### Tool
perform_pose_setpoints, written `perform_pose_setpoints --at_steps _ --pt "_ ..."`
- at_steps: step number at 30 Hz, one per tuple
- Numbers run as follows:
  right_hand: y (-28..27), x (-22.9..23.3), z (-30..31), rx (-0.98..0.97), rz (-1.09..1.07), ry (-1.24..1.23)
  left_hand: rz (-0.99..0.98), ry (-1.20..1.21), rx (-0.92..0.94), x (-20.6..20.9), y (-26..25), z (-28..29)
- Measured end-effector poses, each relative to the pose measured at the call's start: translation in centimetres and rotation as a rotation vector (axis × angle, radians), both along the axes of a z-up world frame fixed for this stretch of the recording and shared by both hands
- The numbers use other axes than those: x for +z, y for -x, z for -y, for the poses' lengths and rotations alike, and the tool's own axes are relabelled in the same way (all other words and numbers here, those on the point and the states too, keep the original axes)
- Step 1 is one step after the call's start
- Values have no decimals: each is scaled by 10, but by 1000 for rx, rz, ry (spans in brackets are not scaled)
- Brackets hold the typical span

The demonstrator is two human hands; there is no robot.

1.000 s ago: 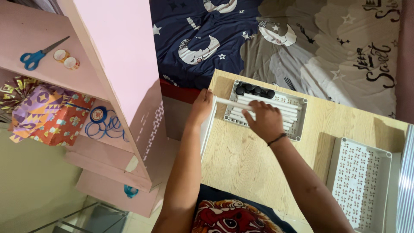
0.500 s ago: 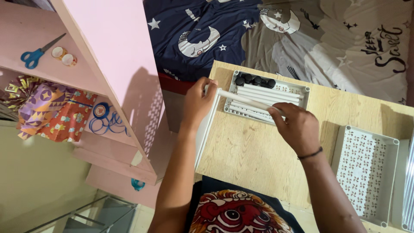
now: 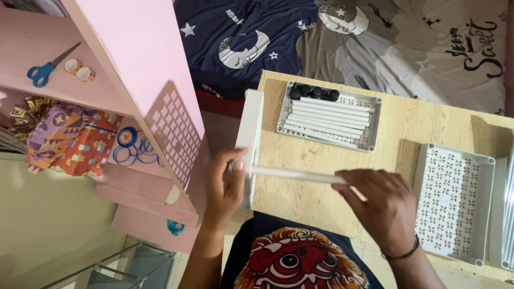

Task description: The person assembles white plastic rods into a perforated plastic tray by inserting them one at a time into slots. The person handles the tray and rods with both hands, aligning and pushing each rod into place. The task continues with repeated insertion of rods into the tray.

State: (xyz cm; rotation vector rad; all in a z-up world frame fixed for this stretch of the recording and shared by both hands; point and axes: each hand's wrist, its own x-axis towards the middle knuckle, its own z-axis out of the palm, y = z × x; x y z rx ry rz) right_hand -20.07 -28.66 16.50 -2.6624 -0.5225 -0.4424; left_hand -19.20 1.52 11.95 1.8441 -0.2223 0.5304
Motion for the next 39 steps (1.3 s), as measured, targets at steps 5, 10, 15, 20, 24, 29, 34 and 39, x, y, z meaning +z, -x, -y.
perform_pose_setpoints --at_steps 5,10,15,20,24,29,34,39 --pt "34 9 -8 -32 -50 9 -433 86 -10 -1 45 -8" --pt "50 14 -16 -34 -82 10 -169 116 -119 14 59 -3" --pt "58 14 -17 -37 -106 13 -425 -147 61 32 38 -3" --pt "63 11 -15 -47 -141 0 -481 -263 132 46 11 8" --pt "61 3 -7 -9 -221 -126 -418 -346 117 50 2 18" --pt "45 -11 32 -105 -274 -448 -532 -355 61 50 -1 18" --pt "-30 -65 58 -181 -375 -453 -568 -398 50 50 -4 16" --pt "-81 -143 68 -90 -363 -139 -571 -391 50 49 -5 15"
